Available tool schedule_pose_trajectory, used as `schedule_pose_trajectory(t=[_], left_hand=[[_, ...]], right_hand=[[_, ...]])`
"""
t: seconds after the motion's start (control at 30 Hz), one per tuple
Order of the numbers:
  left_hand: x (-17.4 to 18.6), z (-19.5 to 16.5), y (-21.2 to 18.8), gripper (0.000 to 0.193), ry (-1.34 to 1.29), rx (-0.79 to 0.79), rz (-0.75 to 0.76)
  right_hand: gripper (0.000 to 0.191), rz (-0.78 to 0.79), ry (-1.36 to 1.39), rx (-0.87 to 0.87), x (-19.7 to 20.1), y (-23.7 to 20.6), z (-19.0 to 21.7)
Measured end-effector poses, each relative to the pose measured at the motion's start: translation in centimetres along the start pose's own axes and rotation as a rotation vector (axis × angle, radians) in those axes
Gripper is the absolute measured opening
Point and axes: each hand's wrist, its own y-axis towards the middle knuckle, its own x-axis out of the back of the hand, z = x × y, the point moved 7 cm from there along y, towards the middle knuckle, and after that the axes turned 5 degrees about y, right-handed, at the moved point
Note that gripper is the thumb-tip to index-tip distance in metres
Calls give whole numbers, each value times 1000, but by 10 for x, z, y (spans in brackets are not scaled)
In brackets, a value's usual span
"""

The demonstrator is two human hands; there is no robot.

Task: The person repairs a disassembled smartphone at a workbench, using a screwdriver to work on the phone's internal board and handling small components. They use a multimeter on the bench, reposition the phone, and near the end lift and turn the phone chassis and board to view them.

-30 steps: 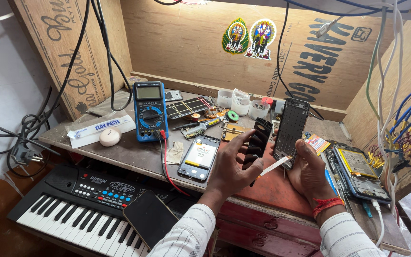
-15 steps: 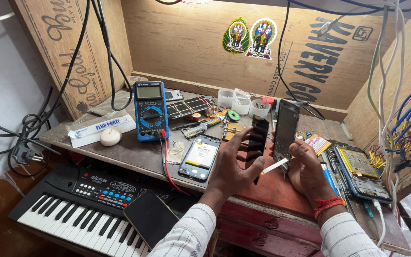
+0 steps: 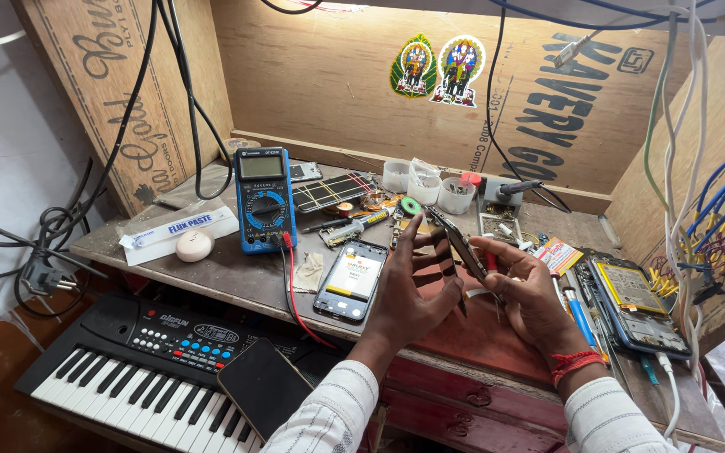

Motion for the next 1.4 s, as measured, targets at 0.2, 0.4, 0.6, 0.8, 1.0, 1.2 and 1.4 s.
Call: schedule_pose_trajectory(t=[0.2,0.4,0.6,0.8,1.0,1.2,1.4], left_hand=[[0,-1,1,103,42,5,11],[-1,-2,1,98,56,5,32],[-1,-5,1,92,93,-2,41],[-4,-5,3,94,108,18,77],[-7,-3,2,82,196,-20,131],[-9,0,0,74,139,-54,150],[-7,9,-2,96,57,37,96]], right_hand=[[76,-8,11,-28,-4,0,0],[77,1,8,-78,-3,-1,-2],[74,-1,12,-54,1,2,-4],[67,-30,-21,-25,7,2,-3],[59,-52,-9,-23,6,2,-2],[55,-95,2,-57,12,3,-8],[50,-88,99,-46,23,4,-16]])
